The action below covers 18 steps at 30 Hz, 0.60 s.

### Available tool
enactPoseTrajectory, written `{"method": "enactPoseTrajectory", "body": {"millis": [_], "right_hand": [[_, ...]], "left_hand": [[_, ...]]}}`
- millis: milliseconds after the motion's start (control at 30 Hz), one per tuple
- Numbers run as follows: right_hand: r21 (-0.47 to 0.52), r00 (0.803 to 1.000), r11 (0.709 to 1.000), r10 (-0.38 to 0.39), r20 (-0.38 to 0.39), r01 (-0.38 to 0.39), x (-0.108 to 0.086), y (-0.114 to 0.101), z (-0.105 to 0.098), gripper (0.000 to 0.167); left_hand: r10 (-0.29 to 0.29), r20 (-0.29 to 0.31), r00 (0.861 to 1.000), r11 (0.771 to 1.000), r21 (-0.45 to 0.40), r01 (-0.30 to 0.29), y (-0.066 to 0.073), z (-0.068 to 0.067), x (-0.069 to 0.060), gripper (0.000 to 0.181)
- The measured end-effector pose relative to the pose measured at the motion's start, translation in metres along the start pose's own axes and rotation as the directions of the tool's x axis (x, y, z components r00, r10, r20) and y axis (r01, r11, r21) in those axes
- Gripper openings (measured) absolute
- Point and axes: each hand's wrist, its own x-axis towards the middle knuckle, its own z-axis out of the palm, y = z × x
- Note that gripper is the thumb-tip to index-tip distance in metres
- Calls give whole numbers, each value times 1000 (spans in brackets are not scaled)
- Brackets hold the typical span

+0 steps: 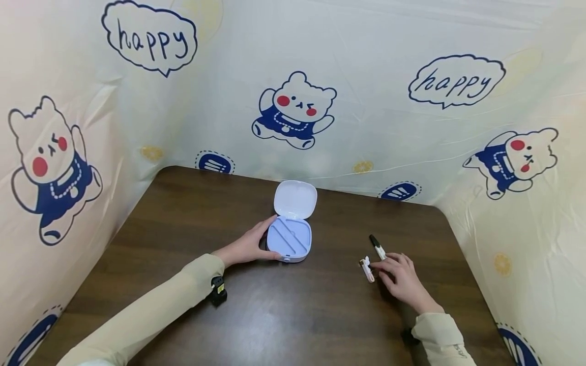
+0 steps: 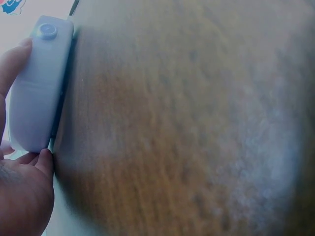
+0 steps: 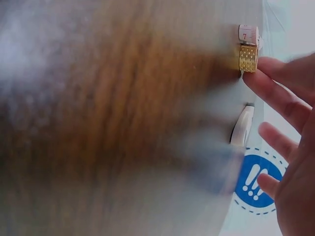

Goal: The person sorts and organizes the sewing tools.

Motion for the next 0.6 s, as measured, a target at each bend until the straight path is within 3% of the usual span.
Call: {"method": "enactPoseTrajectory", "body": {"millis": [333,600], "right_hand": [[6,993,998,67,94,-68,0,-1,-1,35],[4,992,997,79,96,-80,0,0,0,33]], "left_hand": [[1,2,1000,1000,15,-1,3,-1,-2,119],[-3,7,1000,1000,14,3,3,0,-3,118]]}}
